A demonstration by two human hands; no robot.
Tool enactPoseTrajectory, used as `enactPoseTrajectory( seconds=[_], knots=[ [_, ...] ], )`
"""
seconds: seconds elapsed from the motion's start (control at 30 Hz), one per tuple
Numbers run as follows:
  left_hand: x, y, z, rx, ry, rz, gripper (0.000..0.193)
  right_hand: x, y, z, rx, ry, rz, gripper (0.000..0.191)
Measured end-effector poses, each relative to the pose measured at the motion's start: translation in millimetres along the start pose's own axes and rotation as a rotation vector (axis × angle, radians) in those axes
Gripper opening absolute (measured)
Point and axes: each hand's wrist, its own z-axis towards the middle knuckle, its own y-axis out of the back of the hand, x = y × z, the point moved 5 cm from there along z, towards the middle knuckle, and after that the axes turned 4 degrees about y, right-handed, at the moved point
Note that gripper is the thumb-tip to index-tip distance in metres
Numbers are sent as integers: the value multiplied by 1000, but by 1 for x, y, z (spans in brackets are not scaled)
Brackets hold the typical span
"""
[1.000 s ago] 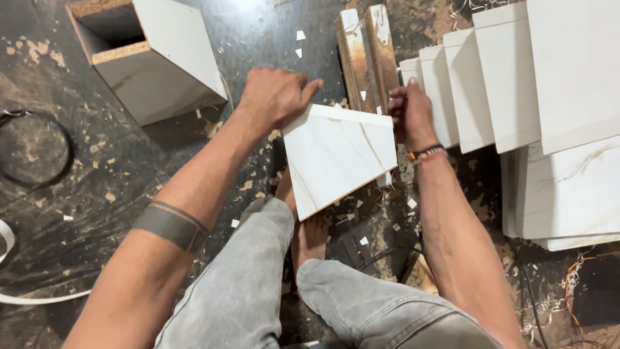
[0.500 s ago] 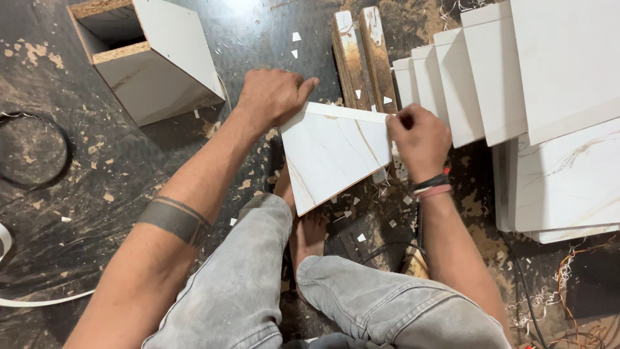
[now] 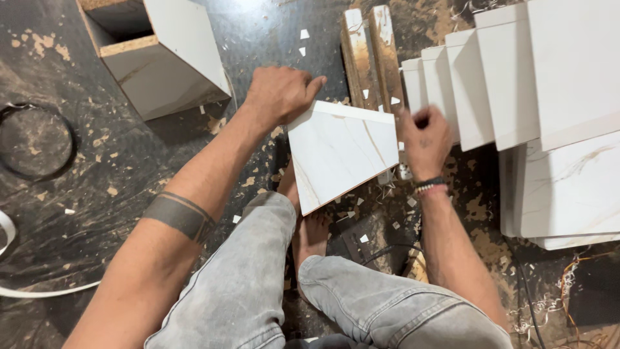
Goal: The person sits on the floor and applies white edge banding tape to the edges of white furniture panels. They align the tape along a panel edge, press it in place, and run a heated hand iron along the tape to bond it, repeating the process on additional panel edges.
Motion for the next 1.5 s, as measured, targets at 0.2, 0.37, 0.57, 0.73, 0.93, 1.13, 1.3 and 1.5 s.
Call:
enactPoseTrajectory(
  seconds=[0.2, 0.37, 0.57, 0.73, 0.93, 1.13, 1.3, 1.5],
  knots=[
    [-1, 3, 2, -61, -11, -23, 57, 127, -37, -15, 230, 712, 76, 35],
    [6, -11, 5, 213, 122, -4, 62, 112, -31, -18, 221, 713, -192, 52],
    [15, -21, 5, 190, 169, -99, 67, 39, -27, 4, 301, 221, 67, 61],
    [95, -34, -44, -313, 431, -631, 65, 43, -37, 2, 248, 266, 78, 67],
    [130, -111, -152, -391, 312, -141, 53, 23, -39, 2, 149, 305, 257, 70],
    [121, -98, -170, -312, 456, -441, 23, -13, -6, -31, -242, 136, 620, 45],
    [60, -19, -186, -245, 326, -969, 24, 12, 13, -106, -172, 160, 843, 31],
    [-39, 59, -165, 351, -190, -723, 29, 58, 9, -142, 429, 39, 1470, 60]
  ],
)
